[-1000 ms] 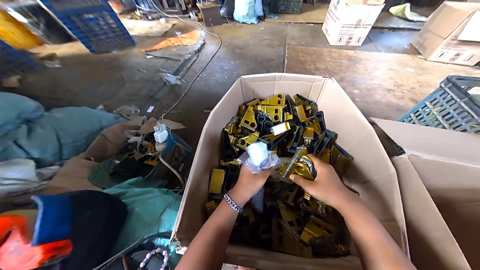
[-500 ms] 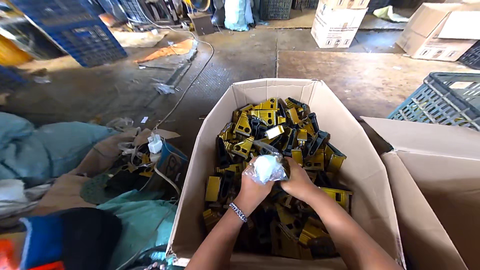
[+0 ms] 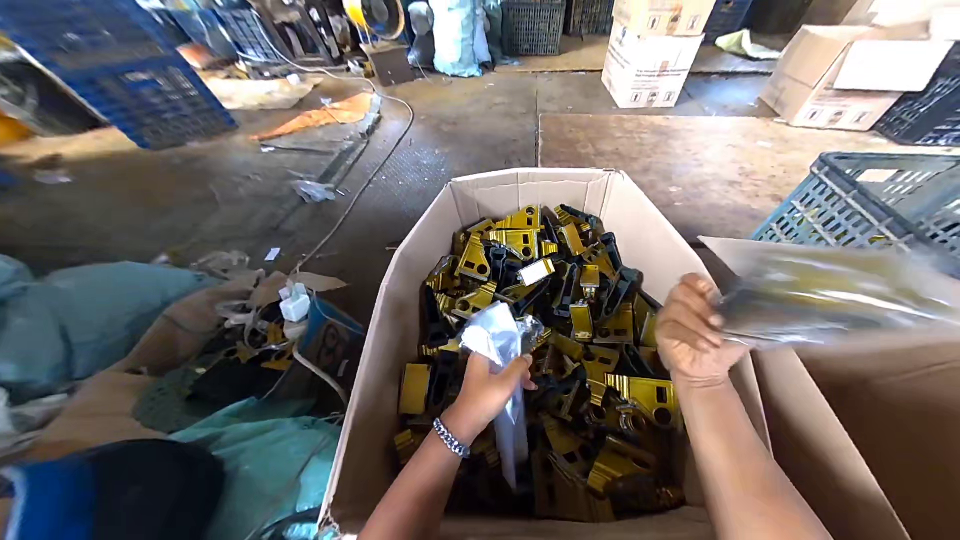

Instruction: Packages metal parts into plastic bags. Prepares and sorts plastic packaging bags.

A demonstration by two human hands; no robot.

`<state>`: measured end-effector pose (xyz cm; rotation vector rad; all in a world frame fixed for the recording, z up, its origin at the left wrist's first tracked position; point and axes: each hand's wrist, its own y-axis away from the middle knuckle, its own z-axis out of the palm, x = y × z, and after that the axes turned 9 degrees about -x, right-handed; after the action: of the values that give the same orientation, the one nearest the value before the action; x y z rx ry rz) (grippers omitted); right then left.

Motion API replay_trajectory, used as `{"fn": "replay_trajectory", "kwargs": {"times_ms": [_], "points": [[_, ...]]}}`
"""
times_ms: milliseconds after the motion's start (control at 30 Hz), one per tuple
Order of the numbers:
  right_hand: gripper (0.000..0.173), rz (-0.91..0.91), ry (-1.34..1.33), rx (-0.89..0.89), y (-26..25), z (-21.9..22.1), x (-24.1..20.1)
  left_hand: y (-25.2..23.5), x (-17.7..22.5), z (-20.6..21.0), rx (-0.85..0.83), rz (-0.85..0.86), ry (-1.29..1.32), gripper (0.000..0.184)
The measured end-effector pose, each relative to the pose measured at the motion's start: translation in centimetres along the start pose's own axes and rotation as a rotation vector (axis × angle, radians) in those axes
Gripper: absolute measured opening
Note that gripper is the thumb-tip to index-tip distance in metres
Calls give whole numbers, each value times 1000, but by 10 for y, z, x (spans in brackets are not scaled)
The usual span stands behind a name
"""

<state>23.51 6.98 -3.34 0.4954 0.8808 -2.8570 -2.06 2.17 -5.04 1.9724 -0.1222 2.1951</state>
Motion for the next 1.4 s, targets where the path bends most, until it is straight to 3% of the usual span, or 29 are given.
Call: {"fn": "replay_trajectory", "kwargs": {"times_ms": [33, 67, 133, 167, 267, 333, 367, 433, 467, 567, 633, 667, 733, 800, 833, 933, 1000, 1067, 1100, 1167, 1233, 1333, 1400], "points": [[62, 24, 154, 75, -1, 5, 1, 3, -2, 1, -45, -24, -10, 20], [65, 167, 432, 210, 0, 9, 10, 4, -6, 3, -84, -16, -43, 18], [43, 669, 873, 230, 0, 23, 33, -1, -15, 4, -142, 116, -166, 19], [33, 813, 1008, 197, -3, 31, 45, -3, -20, 5, -129, 197, -231, 20], [21, 881, 1291, 66, -1, 40, 60, -1, -24, 9, -31, 283, -315, 42], [18, 884, 1284, 52, 4, 32, 56, 5, -13, 13, -58, 161, -122, 56], [19, 918, 1237, 71, 6, 29, 52, 8, -3, 13, -92, 56, 26, 54], [15, 950, 1162, 105, 6, 30, 50, 5, 8, 11, -154, -125, 128, 22], [16, 950, 1146, 124, 5, 34, 50, 1, 11, 8, -163, -159, 50, 8], [17, 864, 1097, 228, 2, 40, 49, -15, -8, -23, 46, 79, -467, 23], [26, 813, 1101, 288, -1, 41, 47, -18, -12, -41, 133, 159, -400, 28], [30, 836, 1146, 256, -2, 43, 49, -13, -8, -38, 73, 143, -228, 23], [35, 991, 1263, -44, -4, 49, 53, 1, -4, -15, -174, 72, 125, 26], [33, 1139, 1291, -355, -12, 57, 50, 10, -3, 7, -280, 38, 190, 27], [29, 1141, 1289, -362, -17, 55, 43, 10, -3, 7, -257, 53, 141, 26], [25, 1092, 1416, -57, -24, 21, 14, -3, -14, -11, -106, 193, -189, 25], [35, 1299, 1689, 42, -12, -16, 2, -10, -27, -22, -9, 275, -347, 21], [74, 1736, 1856, -107, 10, -45, 2, -14, -29, -24, 28, 203, -307, 23], [81, 1873, 1919, -209, 19, -50, 7, -16, -27, -22, 44, 168, -248, 22], [72, 1987, 2046, -405, 19, -40, 19, -19, -23, -18, 79, 138, -139, 17], [52, 2065, 2081, -544, 17, -30, 24, -18, -24, -14, 106, 116, -73, 14], [59, 2201, 1978, -546, 27, -27, 22, -14, -26, -13, 126, 51, -53, 13], [57, 2111, 1934, -436, 27, -16, 15, -14, -26, -13, 144, 19, -32, 14]]}}
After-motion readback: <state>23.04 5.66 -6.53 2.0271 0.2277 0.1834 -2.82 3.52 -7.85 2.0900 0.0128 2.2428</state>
